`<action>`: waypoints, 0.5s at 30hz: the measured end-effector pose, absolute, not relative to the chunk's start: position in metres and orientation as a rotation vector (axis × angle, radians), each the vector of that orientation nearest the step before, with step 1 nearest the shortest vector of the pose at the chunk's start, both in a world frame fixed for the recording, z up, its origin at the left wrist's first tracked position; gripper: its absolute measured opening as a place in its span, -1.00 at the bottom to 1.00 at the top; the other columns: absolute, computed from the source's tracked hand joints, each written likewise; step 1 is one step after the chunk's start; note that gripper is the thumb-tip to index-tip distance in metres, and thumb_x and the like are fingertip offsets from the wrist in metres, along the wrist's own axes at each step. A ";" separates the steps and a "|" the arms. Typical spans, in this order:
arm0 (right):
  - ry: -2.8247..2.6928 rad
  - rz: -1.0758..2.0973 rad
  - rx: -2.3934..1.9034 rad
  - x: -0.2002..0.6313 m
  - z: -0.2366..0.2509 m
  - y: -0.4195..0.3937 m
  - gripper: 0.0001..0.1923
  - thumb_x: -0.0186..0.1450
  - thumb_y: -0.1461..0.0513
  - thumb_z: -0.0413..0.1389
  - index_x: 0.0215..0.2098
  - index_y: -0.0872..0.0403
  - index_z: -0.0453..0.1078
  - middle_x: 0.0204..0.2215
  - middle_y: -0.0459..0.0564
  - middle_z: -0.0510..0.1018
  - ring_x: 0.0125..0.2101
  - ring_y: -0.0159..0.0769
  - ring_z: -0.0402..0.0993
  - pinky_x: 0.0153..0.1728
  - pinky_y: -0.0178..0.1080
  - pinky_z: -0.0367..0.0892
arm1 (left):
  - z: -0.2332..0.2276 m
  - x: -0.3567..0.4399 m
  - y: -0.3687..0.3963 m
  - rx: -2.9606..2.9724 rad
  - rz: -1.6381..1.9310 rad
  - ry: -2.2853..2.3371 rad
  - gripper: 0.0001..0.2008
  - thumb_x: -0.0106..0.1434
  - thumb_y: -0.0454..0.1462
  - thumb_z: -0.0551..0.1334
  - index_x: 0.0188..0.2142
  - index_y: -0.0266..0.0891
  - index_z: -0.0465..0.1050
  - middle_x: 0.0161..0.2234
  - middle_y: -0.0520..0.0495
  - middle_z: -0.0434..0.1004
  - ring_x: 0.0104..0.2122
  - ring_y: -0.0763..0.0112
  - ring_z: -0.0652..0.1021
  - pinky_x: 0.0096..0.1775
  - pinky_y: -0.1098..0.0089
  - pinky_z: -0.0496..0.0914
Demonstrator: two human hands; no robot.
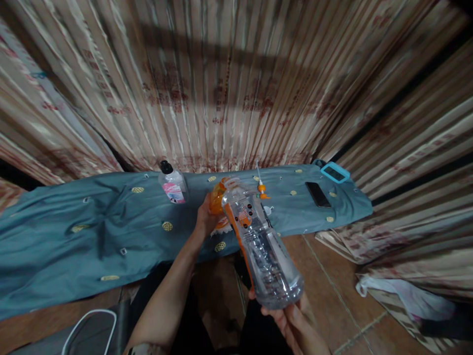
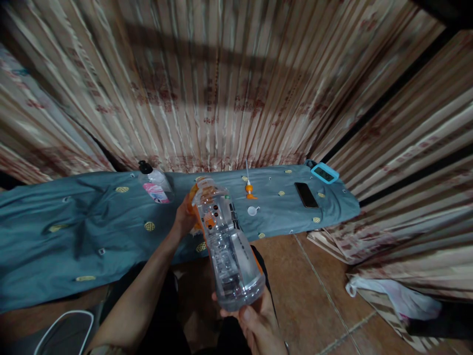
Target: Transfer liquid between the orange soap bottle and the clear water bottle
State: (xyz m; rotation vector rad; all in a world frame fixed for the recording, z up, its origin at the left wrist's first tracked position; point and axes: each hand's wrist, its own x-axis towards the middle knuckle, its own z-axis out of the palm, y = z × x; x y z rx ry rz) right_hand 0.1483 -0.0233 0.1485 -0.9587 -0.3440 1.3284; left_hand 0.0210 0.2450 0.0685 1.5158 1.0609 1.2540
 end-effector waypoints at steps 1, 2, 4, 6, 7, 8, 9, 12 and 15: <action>-0.348 1.330 -0.959 0.148 0.149 -0.023 -0.56 -0.01 0.02 0.47 -0.21 -0.08 0.54 -0.30 0.03 0.79 -0.18 0.07 0.71 -0.18 0.00 0.56 | 0.069 0.021 0.245 1.530 1.241 1.076 -0.48 -0.07 -0.14 0.43 -0.10 -0.22 0.40 -0.26 -0.02 0.59 -0.30 0.30 0.58 -0.23 0.32 0.46; -0.350 1.330 -0.964 0.148 0.149 -0.023 -0.56 -0.01 0.02 0.47 -0.21 -0.08 0.54 -0.30 0.03 0.79 -0.18 0.07 0.71 -0.18 0.00 0.56 | 0.069 0.020 0.245 1.544 1.232 1.085 -0.46 -0.07 -0.15 0.43 -0.09 -0.21 0.40 -0.25 -0.02 0.59 -0.30 0.30 0.58 -0.23 0.31 0.46; -0.355 1.327 -0.978 0.149 0.149 -0.023 -0.54 0.00 0.00 0.46 -0.18 -0.07 0.53 -0.29 0.04 0.78 -0.19 0.07 0.72 -0.18 0.00 0.56 | 0.069 0.020 0.245 1.561 1.217 1.090 -0.45 -0.08 -0.15 0.44 -0.08 -0.20 0.39 -0.25 -0.02 0.58 -0.30 0.30 0.58 -0.22 0.31 0.46; -0.364 1.326 -0.994 0.149 0.148 -0.023 -0.51 -0.01 -0.01 0.46 -0.16 -0.06 0.53 -0.30 0.06 0.78 -0.19 0.08 0.72 -0.19 -0.01 0.56 | 0.071 0.020 0.245 1.563 1.206 1.105 -0.46 -0.08 -0.15 0.43 -0.09 -0.20 0.39 -0.27 -0.01 0.58 -0.31 0.30 0.58 -0.24 0.31 0.47; -0.370 1.327 -1.001 0.149 0.148 -0.023 -0.50 -0.02 -0.01 0.47 -0.16 -0.05 0.54 -0.31 0.06 0.78 -0.19 0.09 0.72 -0.19 -0.01 0.57 | 0.072 0.020 0.244 1.566 1.200 1.118 -0.47 -0.08 -0.15 0.43 -0.10 -0.20 0.39 -0.28 0.00 0.58 -0.32 0.30 0.58 -0.24 0.31 0.47; -0.372 1.324 -1.007 0.150 0.148 -0.024 -0.50 -0.02 -0.01 0.47 -0.16 -0.04 0.54 -0.31 0.06 0.78 -0.18 0.09 0.71 -0.19 -0.02 0.57 | 0.073 0.020 0.244 1.572 1.198 1.130 -0.47 -0.08 -0.15 0.43 -0.11 -0.21 0.40 -0.30 0.00 0.58 -0.33 0.30 0.58 -0.25 0.31 0.47; -0.370 1.322 -1.013 0.150 0.147 -0.024 -0.50 -0.02 0.00 0.47 -0.16 -0.04 0.54 -0.31 0.06 0.78 -0.18 0.09 0.71 -0.19 -0.02 0.57 | 0.074 0.020 0.244 1.579 1.201 1.137 -0.48 -0.09 -0.14 0.43 -0.12 -0.22 0.40 -0.30 0.00 0.58 -0.33 0.29 0.58 -0.25 0.30 0.47; -0.354 1.312 -1.016 0.150 0.146 -0.024 -0.51 -0.01 0.00 0.47 -0.16 -0.05 0.53 -0.28 0.06 0.78 -0.19 0.08 0.72 -0.19 0.00 0.56 | 0.076 0.020 0.243 1.602 1.212 1.131 -0.47 -0.08 -0.14 0.43 -0.11 -0.24 0.40 -0.27 -0.03 0.59 -0.30 0.28 0.59 -0.22 0.29 0.49; -0.355 1.313 -1.023 0.149 0.146 -0.025 -0.51 0.00 -0.01 0.46 -0.16 -0.05 0.53 -0.29 0.07 0.78 -0.21 0.09 0.72 -0.20 0.02 0.56 | 0.074 0.021 0.244 1.572 1.210 1.105 -0.50 -0.03 -0.13 0.40 -0.09 -0.23 0.39 -0.25 -0.04 0.59 -0.27 0.28 0.61 -0.20 0.28 0.50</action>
